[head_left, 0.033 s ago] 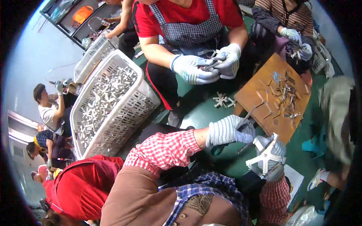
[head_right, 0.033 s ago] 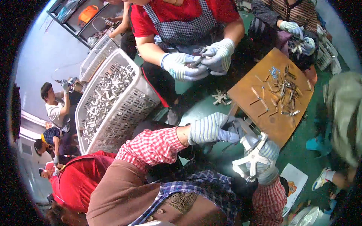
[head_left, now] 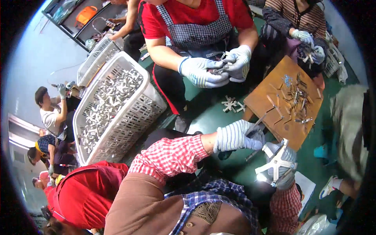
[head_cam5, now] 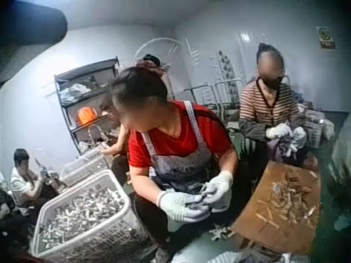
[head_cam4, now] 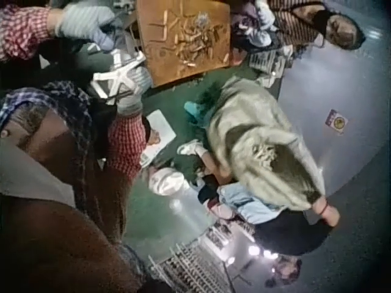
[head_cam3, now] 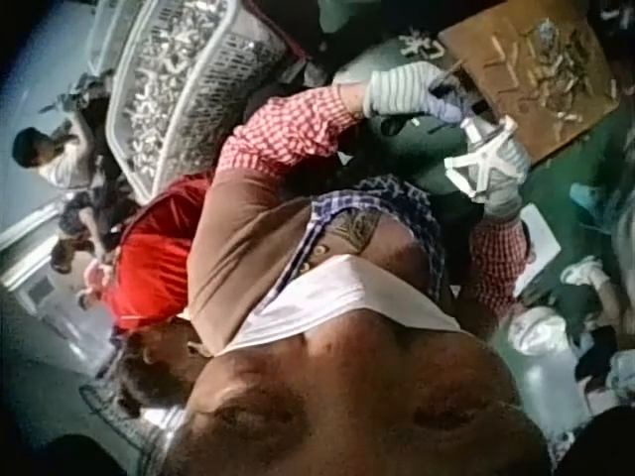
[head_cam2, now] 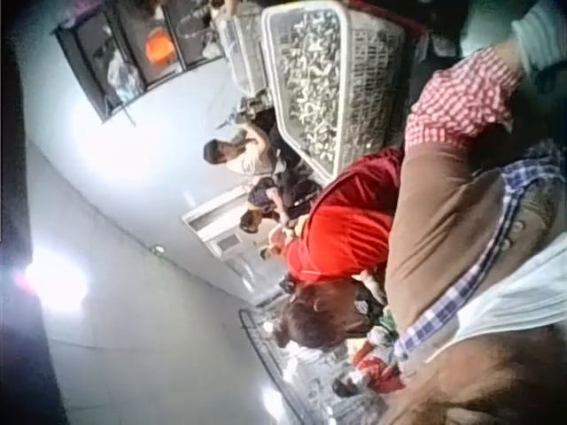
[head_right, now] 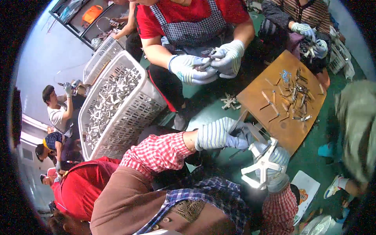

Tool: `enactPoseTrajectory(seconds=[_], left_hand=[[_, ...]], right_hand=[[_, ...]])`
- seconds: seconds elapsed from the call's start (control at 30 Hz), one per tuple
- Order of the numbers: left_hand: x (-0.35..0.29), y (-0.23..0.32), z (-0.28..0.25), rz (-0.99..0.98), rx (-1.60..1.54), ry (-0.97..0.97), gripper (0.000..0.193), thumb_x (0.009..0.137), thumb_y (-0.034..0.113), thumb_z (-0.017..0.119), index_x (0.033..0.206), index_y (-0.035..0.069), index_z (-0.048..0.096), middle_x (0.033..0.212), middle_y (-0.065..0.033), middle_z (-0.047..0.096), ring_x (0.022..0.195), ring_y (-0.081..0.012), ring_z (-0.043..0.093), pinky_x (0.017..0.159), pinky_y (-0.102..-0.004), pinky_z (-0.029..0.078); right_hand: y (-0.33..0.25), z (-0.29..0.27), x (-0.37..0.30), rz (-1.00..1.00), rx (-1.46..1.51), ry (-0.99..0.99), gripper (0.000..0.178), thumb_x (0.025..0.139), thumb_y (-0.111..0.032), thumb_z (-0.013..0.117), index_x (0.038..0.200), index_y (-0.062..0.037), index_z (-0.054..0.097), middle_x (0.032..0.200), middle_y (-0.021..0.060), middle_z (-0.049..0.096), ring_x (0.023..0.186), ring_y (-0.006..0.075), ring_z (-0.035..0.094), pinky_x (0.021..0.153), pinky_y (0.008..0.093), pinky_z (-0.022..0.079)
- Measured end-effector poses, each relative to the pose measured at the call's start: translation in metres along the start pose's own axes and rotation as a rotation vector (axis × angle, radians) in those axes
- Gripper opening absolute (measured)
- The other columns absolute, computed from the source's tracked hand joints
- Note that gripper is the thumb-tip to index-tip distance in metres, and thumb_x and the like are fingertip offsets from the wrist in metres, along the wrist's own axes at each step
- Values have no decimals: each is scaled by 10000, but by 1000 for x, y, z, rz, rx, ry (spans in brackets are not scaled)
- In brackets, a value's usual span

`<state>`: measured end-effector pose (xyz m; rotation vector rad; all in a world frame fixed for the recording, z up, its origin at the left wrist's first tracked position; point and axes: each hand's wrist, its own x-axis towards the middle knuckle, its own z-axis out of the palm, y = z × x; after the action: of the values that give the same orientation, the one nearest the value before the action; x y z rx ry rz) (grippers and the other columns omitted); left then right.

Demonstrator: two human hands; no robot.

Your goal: The recorder uses a screwdriver to attach plastic frame pieces and small metal connectors to a star-shaped base component.

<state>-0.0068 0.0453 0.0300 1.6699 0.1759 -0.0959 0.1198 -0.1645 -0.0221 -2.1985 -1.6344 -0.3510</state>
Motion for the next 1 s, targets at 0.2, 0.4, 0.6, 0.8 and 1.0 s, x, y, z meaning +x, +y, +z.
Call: enactPoseTrajectory(seconds=[0.2,0.4,0.6,0.8,1.0], left_hand=[[-13,-4,-5,-28,-12,-76,311,772,224,783,981,28,661,813,-44,668,764,-97,581,689,-285,483],[-13,-4,-2,92,46,-185,250,823,227,748,947,32,653,745,-15,645,659,-81,567,605,-273,474],[-7,-18,-25,-93,58,-120,241,778,163,768,926,30,633,824,-16,633,761,-95,575,674,-273,466],[-2,-1,-19,-113,-52,-140,186,772,131,757,843,41,611,905,-19,640,800,-88,550,710,-243,440],[0,10,-17,-105,-32,-72,483,896,482,543,1094,47,617,874,1,636,608,-41,457,548,-182,346]], right_hand=[[-12,-27,20,-100,356,-321,132,811,-247,628,835,-118,618,786,100,538,684,252,549,561,385,401],[5,10,-22,871,1909,-398,566,829,-103,558,1351,-15,355,950,173,640,722,234,631,640,295,545],[-20,11,28,595,1585,-348,351,764,-189,782,1023,4,645,844,58,655,638,98,607,530,228,481],[-6,12,0,449,1338,-412,248,844,-312,646,1030,-153,689,931,78,635,866,251,580,803,412,444],[-12,12,5,616,1954,-272,347,893,-311,655,1065,-9,638,868,73,674,667,92,622,585,205,500]])
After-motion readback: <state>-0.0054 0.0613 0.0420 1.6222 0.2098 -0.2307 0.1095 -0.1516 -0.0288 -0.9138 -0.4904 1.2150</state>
